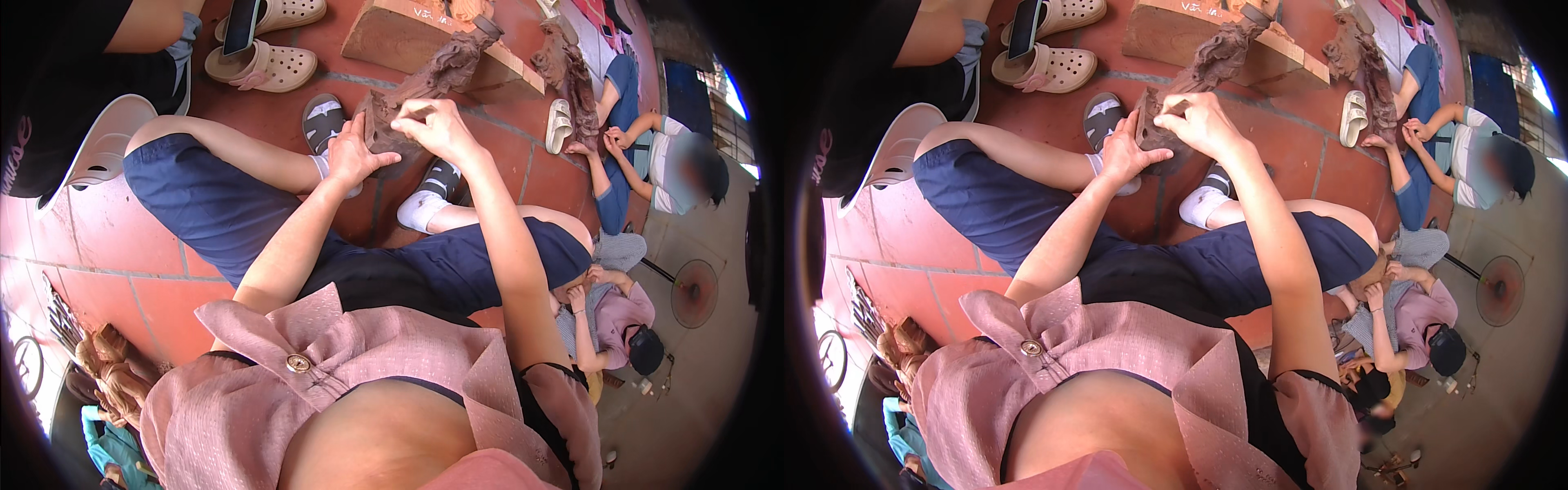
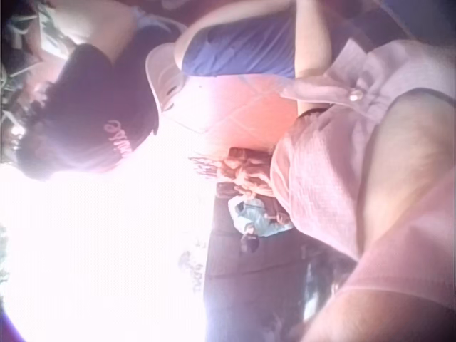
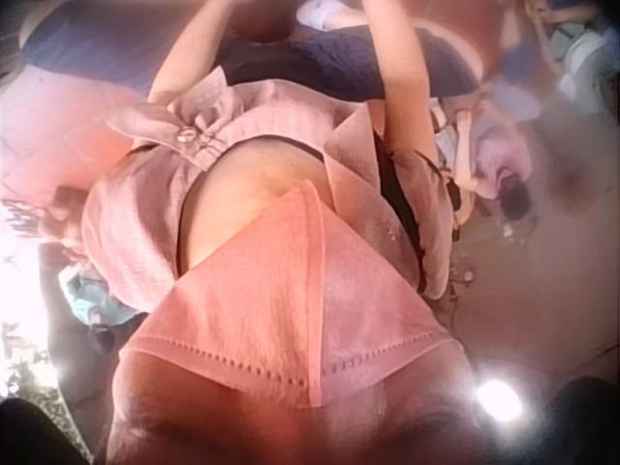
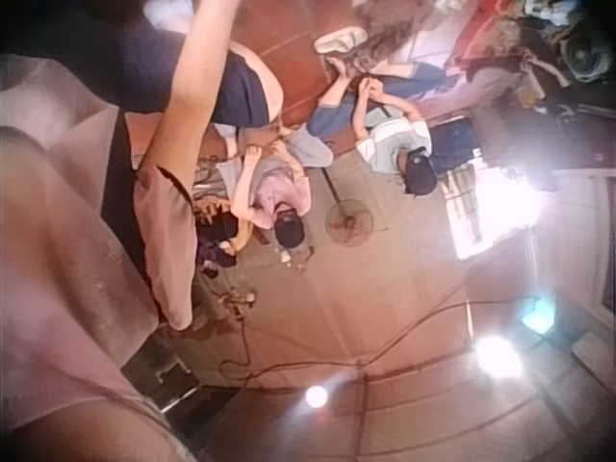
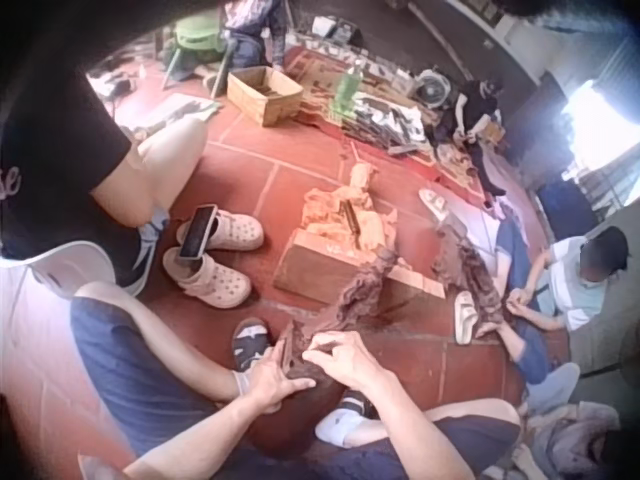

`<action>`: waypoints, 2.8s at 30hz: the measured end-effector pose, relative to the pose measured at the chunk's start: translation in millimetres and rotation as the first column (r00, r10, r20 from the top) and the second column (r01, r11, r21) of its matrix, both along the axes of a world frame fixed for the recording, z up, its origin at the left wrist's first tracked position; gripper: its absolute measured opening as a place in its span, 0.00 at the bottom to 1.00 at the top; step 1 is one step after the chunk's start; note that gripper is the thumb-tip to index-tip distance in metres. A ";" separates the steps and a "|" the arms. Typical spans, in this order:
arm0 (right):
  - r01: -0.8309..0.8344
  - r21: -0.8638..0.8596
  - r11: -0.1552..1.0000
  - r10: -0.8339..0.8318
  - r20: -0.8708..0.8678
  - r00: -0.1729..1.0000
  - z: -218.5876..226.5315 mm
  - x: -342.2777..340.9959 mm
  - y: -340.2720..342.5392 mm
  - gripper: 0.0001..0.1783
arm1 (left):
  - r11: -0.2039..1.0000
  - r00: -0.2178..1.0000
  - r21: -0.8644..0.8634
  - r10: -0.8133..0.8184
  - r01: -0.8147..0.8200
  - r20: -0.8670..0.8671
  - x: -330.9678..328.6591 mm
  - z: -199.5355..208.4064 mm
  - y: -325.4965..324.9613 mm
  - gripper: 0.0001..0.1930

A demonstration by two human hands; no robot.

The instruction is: The person sits cross-legged on a tiled floor and uses a small carving tool to shape a piece of wood. They hold the wood with one hand and carefully carve details with the other, occasionally rotating the piece to access different sides.

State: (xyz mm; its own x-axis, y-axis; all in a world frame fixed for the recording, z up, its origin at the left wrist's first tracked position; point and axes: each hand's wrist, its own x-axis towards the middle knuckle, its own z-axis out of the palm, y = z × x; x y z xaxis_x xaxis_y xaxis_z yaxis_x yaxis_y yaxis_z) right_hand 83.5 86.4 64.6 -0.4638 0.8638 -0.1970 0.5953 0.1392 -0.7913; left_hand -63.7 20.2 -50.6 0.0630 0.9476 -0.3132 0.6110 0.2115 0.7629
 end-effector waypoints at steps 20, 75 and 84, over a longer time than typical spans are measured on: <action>0.014 -0.085 0.996 -0.011 0.027 1.000 0.3 -8.2 -2.0 0.09 | 0.999 1.000 0.041 0.012 -0.012 -0.004 -0.5 -3.1 1.1 0.58; 0.081 0.033 0.996 -0.080 -0.017 0.997 -10.6 0.8 -14.2 0.05 | 0.997 1.000 0.075 0.003 -0.004 0.013 1.7 -2.8 3.4 0.56; 0.091 0.068 0.994 -0.093 0.037 0.995 -0.2 -6.9 -14.6 0.06 | 0.999 1.000 0.043 0.011 -0.011 0.006 0.9 1.6 1.6 0.56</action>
State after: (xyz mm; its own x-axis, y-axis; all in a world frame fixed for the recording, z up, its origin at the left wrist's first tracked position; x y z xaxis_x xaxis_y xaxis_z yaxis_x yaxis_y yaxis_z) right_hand 76.6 71.7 64.4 -0.3747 0.9141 -0.1548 0.6391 0.1337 -0.7574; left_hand -62.7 21.8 -49.0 0.0541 0.9609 -0.2716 0.6047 0.1849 0.7747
